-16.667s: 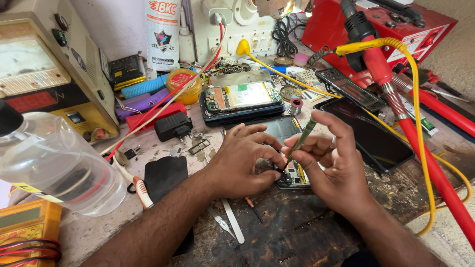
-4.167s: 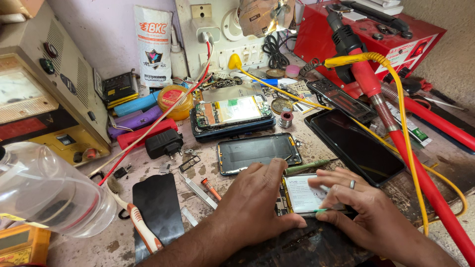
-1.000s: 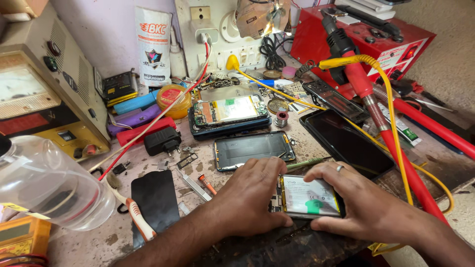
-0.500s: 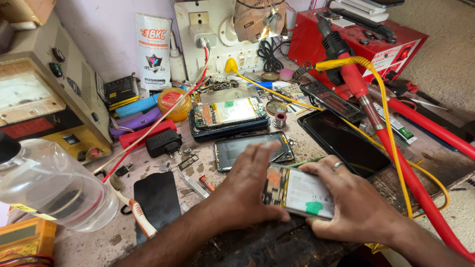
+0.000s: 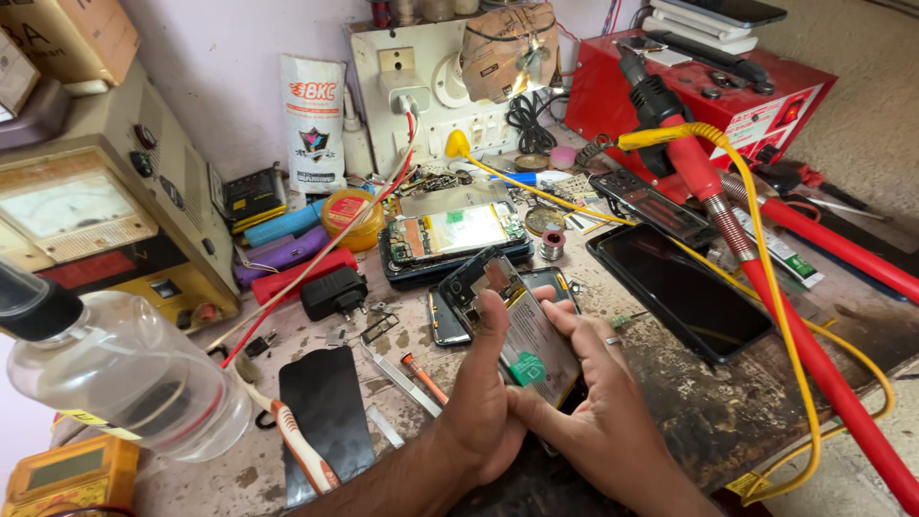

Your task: The person uses a green plastic pry tool to remove the battery from a disassembled smartphone. They then connect a red and black power cable to the phone's charging port and use tweezers to adjust the battery connector ribbon cable.

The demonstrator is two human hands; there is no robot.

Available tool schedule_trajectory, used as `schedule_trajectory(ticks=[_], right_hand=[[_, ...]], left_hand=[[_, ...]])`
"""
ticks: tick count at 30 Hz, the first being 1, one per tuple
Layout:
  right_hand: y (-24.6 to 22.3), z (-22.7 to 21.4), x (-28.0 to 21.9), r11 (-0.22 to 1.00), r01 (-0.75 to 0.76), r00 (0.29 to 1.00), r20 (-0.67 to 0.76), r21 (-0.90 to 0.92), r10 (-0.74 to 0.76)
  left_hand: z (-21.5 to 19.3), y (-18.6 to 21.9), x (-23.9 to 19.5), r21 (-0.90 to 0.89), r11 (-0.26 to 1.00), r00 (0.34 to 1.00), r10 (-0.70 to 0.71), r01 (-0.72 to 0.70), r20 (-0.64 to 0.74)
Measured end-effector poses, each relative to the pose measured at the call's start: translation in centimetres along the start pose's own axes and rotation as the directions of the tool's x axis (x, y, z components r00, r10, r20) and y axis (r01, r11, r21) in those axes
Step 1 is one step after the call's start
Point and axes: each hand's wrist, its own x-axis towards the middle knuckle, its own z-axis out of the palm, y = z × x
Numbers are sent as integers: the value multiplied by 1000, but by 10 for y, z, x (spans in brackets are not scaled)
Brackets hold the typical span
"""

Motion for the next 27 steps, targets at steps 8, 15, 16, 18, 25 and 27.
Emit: schedule_trajectory(ticks=[8,15,16,18,25,27], right_hand=[[0,-7,-8,987,133,988,-71,-94,-140],[-4,-22,3,1000,9,975,224,-8,-7],[-4,-28,6,996,-66,946,322,65,42],[-3,-41,13,957,-233,851,513,173,115],[-2,-43,20,909,-169,871,490,380,-42],[-7,-42,16,899,-129,906,418,419,-64]], left_hand=[[-8,-9,8,-90,993,997,78,-80,-29],[-7,-6,-1,103,994,1000,-22,21,7],[-6,-4,-3,165,985,999,-48,45,15],[-5,0,-4,283,955,994,-106,92,34],[-6,10,1,696,705,986,29,-136,163],[-4,6,0,716,683,990,97,-143,105]])
